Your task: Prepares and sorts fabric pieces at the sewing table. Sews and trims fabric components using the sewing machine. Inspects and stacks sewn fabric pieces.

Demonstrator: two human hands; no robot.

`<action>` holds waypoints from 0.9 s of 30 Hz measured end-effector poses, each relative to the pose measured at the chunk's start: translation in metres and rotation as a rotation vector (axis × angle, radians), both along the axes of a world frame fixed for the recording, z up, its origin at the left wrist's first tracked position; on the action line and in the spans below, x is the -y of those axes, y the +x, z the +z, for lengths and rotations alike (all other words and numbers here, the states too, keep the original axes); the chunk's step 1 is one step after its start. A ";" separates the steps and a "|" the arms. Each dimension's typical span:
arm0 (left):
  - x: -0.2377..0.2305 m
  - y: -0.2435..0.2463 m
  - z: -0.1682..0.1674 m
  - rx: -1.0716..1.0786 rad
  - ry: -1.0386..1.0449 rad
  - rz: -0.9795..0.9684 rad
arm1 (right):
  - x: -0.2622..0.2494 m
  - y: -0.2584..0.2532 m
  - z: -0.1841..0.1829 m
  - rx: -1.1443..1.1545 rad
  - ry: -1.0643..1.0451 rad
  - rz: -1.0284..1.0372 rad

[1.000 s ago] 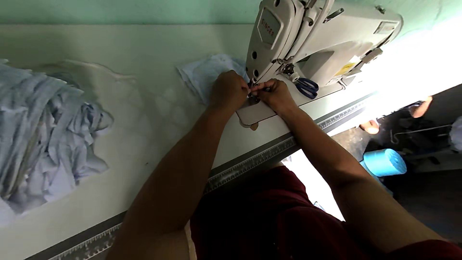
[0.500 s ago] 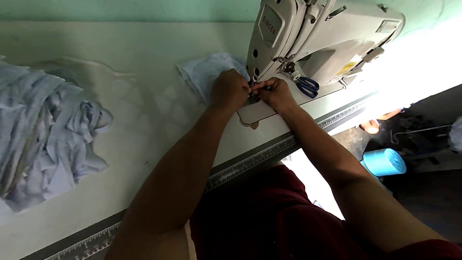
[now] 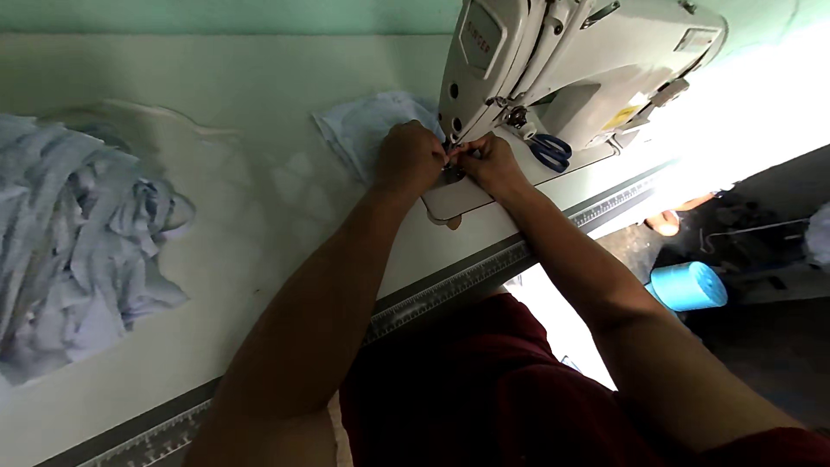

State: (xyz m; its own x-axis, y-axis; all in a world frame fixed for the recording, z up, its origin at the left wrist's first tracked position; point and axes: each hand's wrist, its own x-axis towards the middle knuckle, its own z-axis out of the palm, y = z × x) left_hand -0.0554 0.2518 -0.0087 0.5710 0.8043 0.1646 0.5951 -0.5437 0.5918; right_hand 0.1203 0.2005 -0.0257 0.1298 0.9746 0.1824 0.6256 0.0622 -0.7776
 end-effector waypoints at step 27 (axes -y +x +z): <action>-0.021 -0.039 -0.002 -0.291 0.105 0.038 | 0.004 0.088 0.004 0.988 0.237 0.232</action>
State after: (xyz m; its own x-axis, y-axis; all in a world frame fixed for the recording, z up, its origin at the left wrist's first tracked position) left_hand -0.0940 0.2729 -0.0109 0.5758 0.8135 0.0819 0.7527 -0.5666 0.3354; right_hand 0.2083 0.1964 -0.0214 -0.3673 0.8819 0.2956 0.9301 0.3465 0.1220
